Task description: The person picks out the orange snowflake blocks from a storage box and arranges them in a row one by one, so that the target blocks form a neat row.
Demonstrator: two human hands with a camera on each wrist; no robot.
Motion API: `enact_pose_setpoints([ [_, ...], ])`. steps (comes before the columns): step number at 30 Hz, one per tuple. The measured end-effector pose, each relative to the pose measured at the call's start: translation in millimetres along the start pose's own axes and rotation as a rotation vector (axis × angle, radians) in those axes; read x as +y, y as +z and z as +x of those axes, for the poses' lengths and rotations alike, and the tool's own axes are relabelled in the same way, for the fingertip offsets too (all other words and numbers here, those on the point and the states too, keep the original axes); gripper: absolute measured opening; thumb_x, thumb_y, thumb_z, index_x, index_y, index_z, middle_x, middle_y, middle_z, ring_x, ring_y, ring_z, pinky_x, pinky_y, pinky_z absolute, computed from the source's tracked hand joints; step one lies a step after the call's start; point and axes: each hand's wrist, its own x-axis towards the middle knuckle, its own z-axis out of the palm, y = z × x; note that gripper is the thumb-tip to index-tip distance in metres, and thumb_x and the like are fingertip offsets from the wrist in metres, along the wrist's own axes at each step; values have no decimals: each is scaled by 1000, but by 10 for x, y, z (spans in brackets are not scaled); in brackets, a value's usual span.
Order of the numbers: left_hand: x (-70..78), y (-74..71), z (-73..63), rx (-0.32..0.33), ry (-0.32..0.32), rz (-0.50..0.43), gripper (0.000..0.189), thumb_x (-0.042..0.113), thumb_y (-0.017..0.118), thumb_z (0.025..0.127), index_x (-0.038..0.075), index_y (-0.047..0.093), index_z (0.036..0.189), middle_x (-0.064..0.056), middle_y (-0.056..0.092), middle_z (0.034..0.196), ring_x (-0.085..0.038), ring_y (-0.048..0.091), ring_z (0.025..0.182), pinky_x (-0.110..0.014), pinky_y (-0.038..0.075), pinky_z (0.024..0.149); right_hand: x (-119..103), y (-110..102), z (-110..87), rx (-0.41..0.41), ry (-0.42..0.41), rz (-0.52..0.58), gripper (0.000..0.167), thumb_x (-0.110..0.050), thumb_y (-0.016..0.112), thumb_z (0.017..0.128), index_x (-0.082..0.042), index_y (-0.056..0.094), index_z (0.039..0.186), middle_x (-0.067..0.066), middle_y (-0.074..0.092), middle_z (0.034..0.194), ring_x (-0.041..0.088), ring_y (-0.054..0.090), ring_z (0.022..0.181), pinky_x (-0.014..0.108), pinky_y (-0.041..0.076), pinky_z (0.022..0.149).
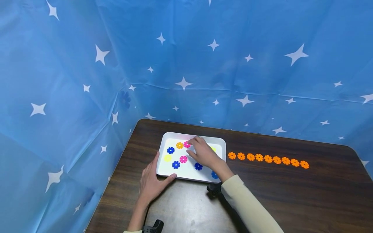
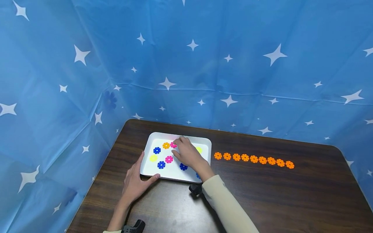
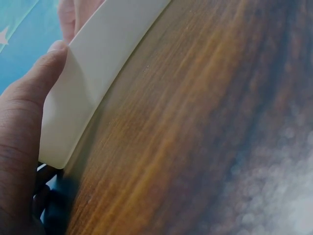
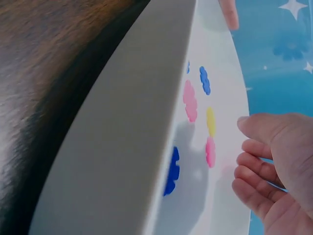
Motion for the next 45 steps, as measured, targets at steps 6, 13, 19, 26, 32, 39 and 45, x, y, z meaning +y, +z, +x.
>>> enact_pose_setpoints([
  [6,10,7,0,6,14,3,115,72,75,76,35,12,164,-5,37,167,-32,43,148,-56,33,116,-11,33,98,0,-33,-16,44,-29,68,99,-6,62,135,12,60,135,27,56,131,42,48,114],
  [13,10,20,5,31,49,17,115,73,75,76,34,14,164,-4,40,165,-31,45,147,-56,35,115,-30,68,197,-1,-61,-36,42,-26,69,98,-3,63,133,14,61,132,29,58,128,41,48,114],
  [19,18,30,-7,24,45,16,115,74,74,76,34,14,164,-4,41,164,-30,46,147,-54,35,115,-56,107,262,-19,-66,-42,41,-24,70,97,-2,63,132,15,61,132,30,57,127,41,46,115],
  [26,26,33,-22,35,46,12,115,74,75,75,30,18,164,-4,43,163,-29,48,145,-54,37,114,-92,136,317,-43,-58,-66,41,-24,69,98,-2,62,132,16,59,137,30,55,130,41,45,117],
  [32,14,34,-16,49,59,13,115,74,75,75,29,20,164,-3,44,163,-28,49,144,-54,37,113,-91,190,367,-40,-50,-102,40,-26,69,98,-2,63,130,15,60,137,29,55,131,39,45,116],
  [39,1,15,-18,47,50,16,114,74,75,75,30,18,164,-4,44,162,-29,49,143,-55,37,113,-138,269,419,-19,-29,-143,45,-31,74,95,-3,65,128,15,62,135,29,57,125,37,48,113],
  [45,-18,10,-18,49,44,19,114,75,74,75,31,19,164,-3,45,162,-28,49,143,-54,37,112,-155,331,452,-11,-43,-212,45,-33,73,95,-2,65,126,13,62,132,27,56,122,36,47,113],
])
